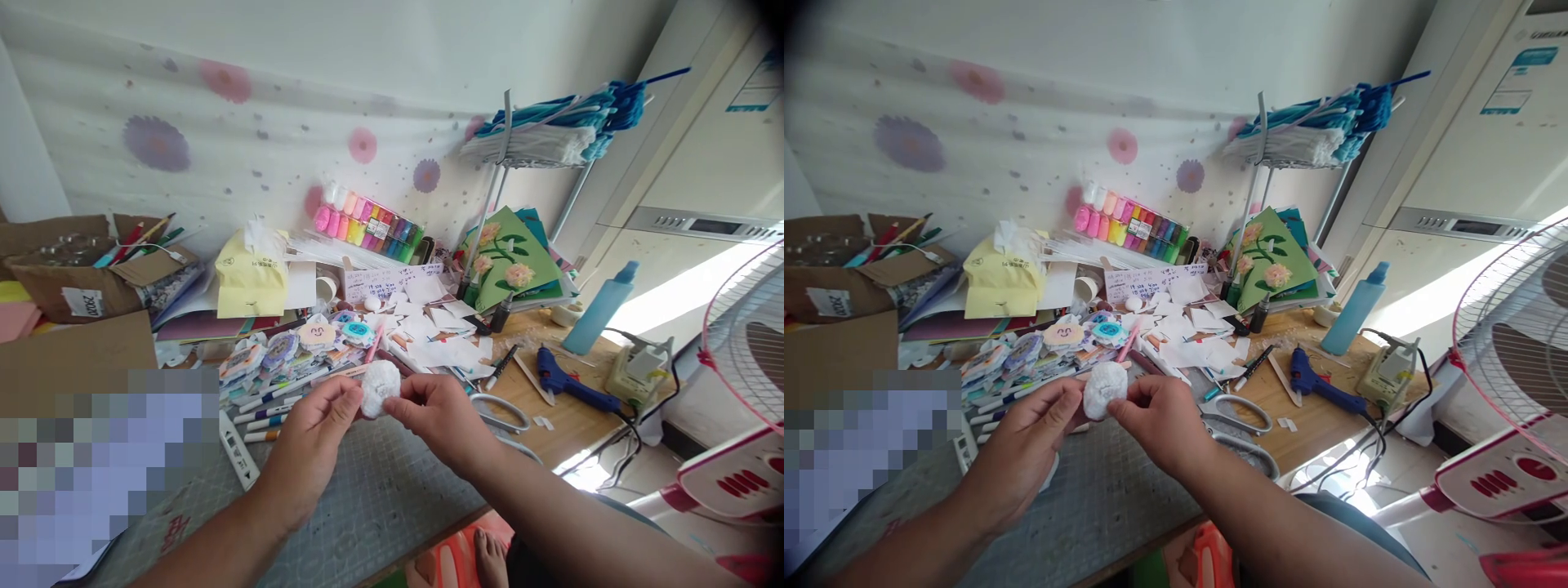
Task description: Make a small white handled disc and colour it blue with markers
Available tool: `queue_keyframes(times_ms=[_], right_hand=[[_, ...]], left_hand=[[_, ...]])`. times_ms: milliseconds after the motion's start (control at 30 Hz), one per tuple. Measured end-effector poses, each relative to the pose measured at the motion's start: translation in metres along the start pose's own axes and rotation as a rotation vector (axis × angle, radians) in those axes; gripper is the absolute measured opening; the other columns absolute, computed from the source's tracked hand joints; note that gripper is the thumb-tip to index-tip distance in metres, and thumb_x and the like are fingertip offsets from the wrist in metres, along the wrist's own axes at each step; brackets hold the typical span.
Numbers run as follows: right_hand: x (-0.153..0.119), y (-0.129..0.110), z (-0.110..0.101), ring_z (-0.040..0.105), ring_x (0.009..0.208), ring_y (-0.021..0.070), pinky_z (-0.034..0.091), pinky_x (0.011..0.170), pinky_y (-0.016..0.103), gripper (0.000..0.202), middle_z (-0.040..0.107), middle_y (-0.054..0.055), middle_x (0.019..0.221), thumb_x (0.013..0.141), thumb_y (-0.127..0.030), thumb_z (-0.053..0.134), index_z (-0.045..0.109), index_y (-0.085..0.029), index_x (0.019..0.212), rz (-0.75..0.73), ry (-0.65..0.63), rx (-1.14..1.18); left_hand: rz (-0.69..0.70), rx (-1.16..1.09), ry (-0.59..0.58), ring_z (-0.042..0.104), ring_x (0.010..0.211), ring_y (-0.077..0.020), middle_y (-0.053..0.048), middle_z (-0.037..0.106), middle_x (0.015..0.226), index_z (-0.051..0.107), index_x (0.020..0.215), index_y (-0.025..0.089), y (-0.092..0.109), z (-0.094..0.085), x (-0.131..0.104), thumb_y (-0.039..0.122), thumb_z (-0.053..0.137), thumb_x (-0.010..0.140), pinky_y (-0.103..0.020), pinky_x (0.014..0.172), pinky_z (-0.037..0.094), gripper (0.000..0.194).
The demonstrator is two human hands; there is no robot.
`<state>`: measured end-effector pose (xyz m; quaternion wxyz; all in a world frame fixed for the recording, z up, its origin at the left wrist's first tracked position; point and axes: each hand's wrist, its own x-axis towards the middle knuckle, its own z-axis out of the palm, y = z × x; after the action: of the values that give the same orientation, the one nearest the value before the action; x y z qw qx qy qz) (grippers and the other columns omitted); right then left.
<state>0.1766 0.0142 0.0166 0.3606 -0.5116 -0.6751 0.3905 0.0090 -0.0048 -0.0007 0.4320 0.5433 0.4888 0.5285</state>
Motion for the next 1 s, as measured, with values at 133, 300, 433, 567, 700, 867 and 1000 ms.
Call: queue_keyframes(times_ms=[133, 300, 433, 567, 700, 867, 1000], right_hand=[[-0.002, 0.001, -0.004, 0.040, 0.050, 0.0093, 0.031, 0.046, 0.021, 0.022, 0.049, -0.004, 0.052, 0.075, -0.030, 0.064, 0.057, -0.016, 0.059, -0.005, -0.030, 0.016], [-0.003, 0.003, -0.008, 0.048, 0.059, 0.0120, 0.038, 0.057, 0.023, 0.024, 0.054, -0.002, 0.060, 0.078, -0.034, 0.065, 0.061, -0.017, 0.062, -0.197, -0.045, 0.076], [-0.005, 0.003, -0.013, 0.054, 0.065, 0.0145, 0.041, 0.064, 0.026, 0.028, 0.058, 0.001, 0.065, 0.085, -0.039, 0.061, 0.067, -0.017, 0.070, -0.343, -0.126, 0.055], [-0.008, 0.002, -0.017, 0.053, 0.064, 0.0139, 0.041, 0.064, 0.025, 0.030, 0.055, 0.000, 0.063, 0.089, -0.037, 0.057, 0.066, -0.017, 0.068, -0.395, -0.157, -0.043], [-0.011, 0.003, -0.016, 0.053, 0.065, 0.0132, 0.040, 0.064, 0.024, 0.024, 0.054, -0.001, 0.066, 0.090, -0.024, 0.055, 0.064, -0.016, 0.068, -0.435, -0.169, -0.148], [-0.015, 0.007, -0.011, 0.050, 0.062, 0.0122, 0.037, 0.059, 0.023, 0.021, 0.050, -0.002, 0.061, 0.081, -0.010, 0.058, 0.059, -0.016, 0.061, -0.438, -0.048, -0.245], [-0.013, 0.012, -0.022, 0.058, 0.073, 0.0152, 0.042, 0.069, 0.025, 0.015, 0.063, 0.002, 0.075, 0.081, -0.010, 0.055, 0.068, -0.017, 0.079, -0.414, -0.096, -0.211]], left_hand=[[-0.039, -0.106, -0.107, 0.053, 0.077, -0.0188, -0.001, 0.056, 0.075, 0.065, 0.077, 0.022, -0.004, -0.001, 0.001, 0.045, 0.063, 0.082, -0.029, 0.074, 0.045, 0.024], [-0.072, -0.231, -0.173, 0.055, 0.083, -0.0180, 0.000, 0.058, 0.082, 0.067, 0.075, 0.022, 0.002, -0.003, 0.000, 0.043, 0.074, 0.072, -0.027, 0.075, 0.045, 0.022], [-0.050, -0.268, -0.316, 0.058, 0.087, -0.0185, 0.000, 0.061, 0.087, 0.067, 0.072, 0.022, 0.008, -0.005, -0.002, 0.034, 0.081, 0.065, -0.026, 0.078, 0.045, 0.020], [-0.024, -0.185, -0.406, 0.057, 0.105, -0.0240, -0.001, 0.061, 0.103, 0.068, 0.095, 0.028, 0.007, -0.007, -0.003, 0.033, 0.080, 0.066, -0.032, 0.095, 0.041, 0.032], [0.057, -0.026, -0.437, 0.052, 0.115, -0.0287, -0.002, 0.058, 0.115, 0.068, 0.105, 0.033, 0.004, -0.007, -0.004, 0.034, 0.080, 0.065, -0.035, 0.099, 0.039, 0.042], [0.172, 0.181, -0.363, 0.052, 0.112, -0.0299, -0.003, 0.060, 0.108, 0.068, 0.101, 0.030, 0.002, -0.006, -0.002, 0.033, 0.078, 0.067, -0.036, 0.094, 0.041, 0.036], [0.032, 0.110, -0.307, 0.051, 0.113, -0.0301, -0.004, 0.062, 0.111, 0.068, 0.104, 0.027, 0.001, -0.008, 0.001, 0.036, 0.079, 0.068, -0.037, 0.096, 0.039, 0.039]])
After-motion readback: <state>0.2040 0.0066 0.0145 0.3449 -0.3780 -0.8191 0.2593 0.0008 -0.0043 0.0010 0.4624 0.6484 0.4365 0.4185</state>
